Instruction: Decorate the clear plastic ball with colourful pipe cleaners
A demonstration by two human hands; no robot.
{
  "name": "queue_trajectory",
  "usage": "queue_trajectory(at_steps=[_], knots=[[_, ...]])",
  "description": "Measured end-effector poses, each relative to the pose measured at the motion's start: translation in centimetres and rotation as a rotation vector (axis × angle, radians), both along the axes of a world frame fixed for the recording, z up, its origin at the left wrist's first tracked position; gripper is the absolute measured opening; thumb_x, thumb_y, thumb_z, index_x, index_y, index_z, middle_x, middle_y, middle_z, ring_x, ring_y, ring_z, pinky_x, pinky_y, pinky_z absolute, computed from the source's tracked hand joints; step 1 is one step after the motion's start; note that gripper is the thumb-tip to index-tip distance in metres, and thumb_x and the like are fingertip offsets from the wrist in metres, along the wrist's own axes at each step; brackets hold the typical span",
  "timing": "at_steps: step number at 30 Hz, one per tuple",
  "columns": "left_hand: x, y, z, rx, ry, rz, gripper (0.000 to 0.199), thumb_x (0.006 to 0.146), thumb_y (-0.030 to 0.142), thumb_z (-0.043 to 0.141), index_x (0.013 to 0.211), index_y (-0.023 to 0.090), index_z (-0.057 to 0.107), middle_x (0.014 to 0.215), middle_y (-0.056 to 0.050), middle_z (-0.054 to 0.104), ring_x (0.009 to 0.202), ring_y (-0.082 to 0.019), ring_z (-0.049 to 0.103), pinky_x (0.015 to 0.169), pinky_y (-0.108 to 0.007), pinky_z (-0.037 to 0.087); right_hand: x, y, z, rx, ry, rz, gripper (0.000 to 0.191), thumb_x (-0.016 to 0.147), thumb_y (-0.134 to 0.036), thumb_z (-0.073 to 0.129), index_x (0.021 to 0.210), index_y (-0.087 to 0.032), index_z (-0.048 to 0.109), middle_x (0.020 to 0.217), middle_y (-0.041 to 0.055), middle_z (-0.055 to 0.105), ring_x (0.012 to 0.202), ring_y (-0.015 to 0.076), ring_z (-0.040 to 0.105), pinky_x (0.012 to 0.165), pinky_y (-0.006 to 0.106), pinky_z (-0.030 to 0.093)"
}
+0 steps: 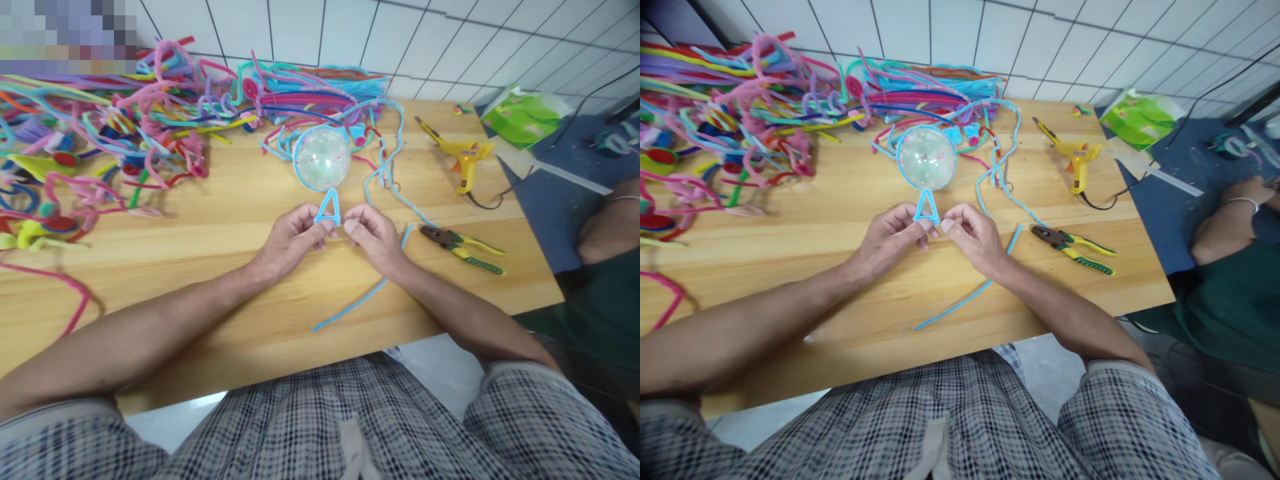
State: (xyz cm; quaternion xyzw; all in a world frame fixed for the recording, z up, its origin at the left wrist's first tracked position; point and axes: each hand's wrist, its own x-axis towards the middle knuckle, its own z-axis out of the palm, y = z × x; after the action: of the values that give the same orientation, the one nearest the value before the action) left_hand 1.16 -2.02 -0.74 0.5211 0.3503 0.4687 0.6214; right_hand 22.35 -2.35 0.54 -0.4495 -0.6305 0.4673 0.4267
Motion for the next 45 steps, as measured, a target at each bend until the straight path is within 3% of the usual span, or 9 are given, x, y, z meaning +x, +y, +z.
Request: queue_trajectory(at_steps=[5, 12, 18, 21, 24, 28, 35, 40, 45], knots=[[0.07, 0.03, 0.02, -0.003, -0.01, -0.005, 0.049, 0.084, 0.061, 0.097, 0.094, 0.018, 0.076, 0.083, -0.003, 0.082, 0.062, -0.01, 0.068, 0.061, -0.022, 0.059, -0.27, -0.09, -0.17, -0.035, -0.03, 0.028, 0.038, 0.093, -0.057, 0.085, 0.088, -0.024, 0.069, 0.078, -0.0009, 0.072, 0.071, 0.0151, 0.06, 0.066, 0.03, 0.048], [-0.1, 0.16, 0.3, -0.033, -0.011, -0.022, 0.05, 0.085, 0.061, 0.097, 0.097, 0.018, 0.075, 0.084, -0.004, 0.084, 0.06, -0.011, 0.068, 0.061, -0.023, 0.06, -0.01, -0.03, 0.16, 0.017, -0.059, 0.029, 0.014, 0.09, -0.032, 0.072, 0.082, -0.024, 0.065, 0.07, -0.0056, 0.061, 0.063, 0.0121, 0.05, 0.061, 0.029, 0.04], [-0.11, 0.1, 0.54, -0.028, -0.005, -0.027, 0.053, 0.086, 0.065, 0.095, 0.098, 0.018, 0.075, 0.085, -0.005, 0.084, 0.06, -0.01, 0.068, 0.061, -0.023, 0.06, 0.2, 0.12, 0.37, 0.025, -0.03, -0.018, 0.019, 0.095, -0.03, 0.063, 0.077, -0.025, 0.062, 0.067, -0.0037, 0.062, 0.065, 0.0144, 0.056, 0.067, 0.031, 0.046], [-0.03, 0.11, 0.56, -0.029, -0.002, -0.02, 0.053, 0.085, 0.066, 0.096, 0.096, 0.018, 0.075, 0.084, -0.004, 0.084, 0.06, -0.01, 0.067, 0.06, -0.023, 0.06, 0.04, 0.34, 0.02, 0.015, 0.037, -0.07, 0.014, 0.088, -0.031, 0.074, 0.085, -0.026, 0.061, 0.074, -0.0052, 0.062, 0.067, 0.0137, 0.056, 0.066, 0.03, 0.046], [0.01, 0.13, 0.53, -0.023, 0.0, -0.023, 0.053, 0.084, 0.066, 0.096, 0.094, 0.018, 0.074, 0.083, -0.004, 0.083, 0.06, -0.01, 0.067, 0.061, -0.022, 0.059, -0.07, 0.4, -0.22, 0.012, 0.098, -0.088, 0.026, 0.08, -0.03, 0.083, 0.097, -0.026, 0.063, 0.084, -0.0049, 0.065, 0.072, 0.0129, 0.059, 0.069, 0.029, 0.048], [0.05, 0.07, 0.41, -0.017, 0.011, -0.04, 0.054, 0.083, 0.065, 0.097, 0.092, 0.019, 0.073, 0.083, -0.003, 0.082, 0.061, -0.01, 0.067, 0.061, -0.021, 0.059, 0.08, 0.13, -0.06, -0.009, 0.071, -0.03, 0.025, 0.089, -0.039, 0.082, 0.102, -0.025, 0.066, 0.084, -0.0041, 0.066, 0.074, 0.0137, 0.061, 0.074, 0.031, 0.052], [0.02, -0.2, 0.29, 0.045, 0.037, -0.075, 0.05, 0.089, 0.065, 0.091, 0.093, 0.019, 0.074, 0.086, -0.004, 0.08, 0.067, -0.011, 0.066, 0.064, -0.022, 0.059, 0.08, 0.04, -0.02, -0.002, 0.026, -0.012, 0.034, 0.088, -0.052, 0.086, 0.095, -0.026, 0.066, 0.082, -0.003, 0.068, 0.076, 0.0162, 0.062, 0.074, 0.033, 0.052], [0.06, -0.29, 0.21, 0.07, 0.075, -0.075, 0.046, 0.088, 0.062, 0.093, 0.092, 0.019, 0.075, 0.081, -0.001, 0.076, 0.066, -0.011, 0.063, 0.064, -0.023, 0.057, 0.02, 0.21, -0.21, 0.017, -0.018, 0.002, 0.029, 0.091, -0.046, 0.081, 0.084, -0.025, 0.063, 0.075, -0.0039, 0.063, 0.071, 0.0153, 0.056, 0.07, 0.032, 0.048], [0.14, -0.26, -0.07, 0.042, 0.048, -0.034, 0.051, 0.085, 0.065, 0.096, 0.095, 0.019, 0.076, 0.082, -0.002, 0.08, 0.064, -0.011, 0.065, 0.062, -0.022, 0.056, 0.33, 0.18, -0.31, 0.02, -0.019, -0.015, 0.024, 0.095, -0.043, 0.075, 0.085, -0.025, 0.062, 0.076, -0.0033, 0.064, 0.072, 0.0161, 0.059, 0.071, 0.033, 0.047]])
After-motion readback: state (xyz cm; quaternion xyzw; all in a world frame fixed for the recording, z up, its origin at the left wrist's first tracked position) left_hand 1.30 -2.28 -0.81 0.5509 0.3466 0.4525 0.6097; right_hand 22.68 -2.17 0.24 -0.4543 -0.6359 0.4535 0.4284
